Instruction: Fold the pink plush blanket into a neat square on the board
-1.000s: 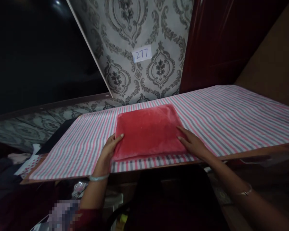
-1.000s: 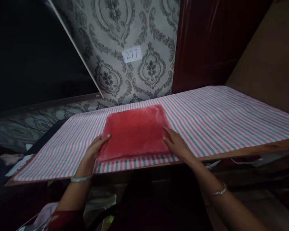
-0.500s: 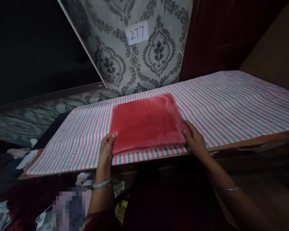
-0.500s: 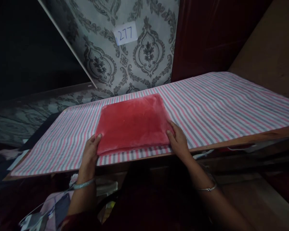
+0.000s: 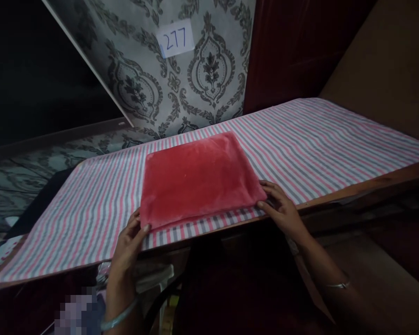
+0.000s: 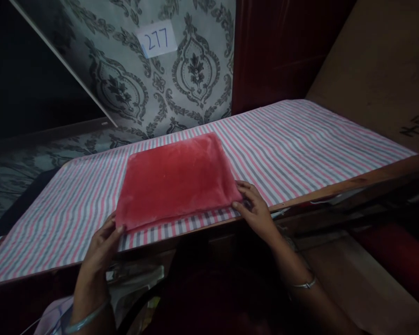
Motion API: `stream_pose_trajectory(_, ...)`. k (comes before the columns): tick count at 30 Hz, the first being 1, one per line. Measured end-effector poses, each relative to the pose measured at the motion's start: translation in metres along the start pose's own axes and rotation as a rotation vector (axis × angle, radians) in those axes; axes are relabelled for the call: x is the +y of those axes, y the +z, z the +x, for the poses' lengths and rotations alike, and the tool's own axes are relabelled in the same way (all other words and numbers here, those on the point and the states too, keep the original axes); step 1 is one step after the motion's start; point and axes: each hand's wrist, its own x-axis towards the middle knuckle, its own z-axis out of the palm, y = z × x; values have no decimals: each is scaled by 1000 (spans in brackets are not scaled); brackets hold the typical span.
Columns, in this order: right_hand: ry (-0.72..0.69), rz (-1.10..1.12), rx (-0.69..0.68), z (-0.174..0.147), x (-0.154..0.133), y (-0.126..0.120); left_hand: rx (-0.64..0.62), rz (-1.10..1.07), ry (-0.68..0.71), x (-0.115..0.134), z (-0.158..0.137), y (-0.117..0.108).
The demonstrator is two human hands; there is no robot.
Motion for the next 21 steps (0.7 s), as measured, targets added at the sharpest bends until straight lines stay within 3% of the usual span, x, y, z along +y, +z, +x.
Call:
stream_pose_trajectory(6,84,10,-83,5,1,-2,-27,118,9,11,-2,10)
stream_pose_trajectory(13,186,-64,17,9,4,-4,133,101,-62,4,-3,7)
stream_pose_trajectory(17,183,-49,-13,11,-1,-5,65,74,-94,7,-2,3)
stream_pose_trajectory(21,274,74,-125,15,-16,-8,40,-42,-134,7,-1,6)
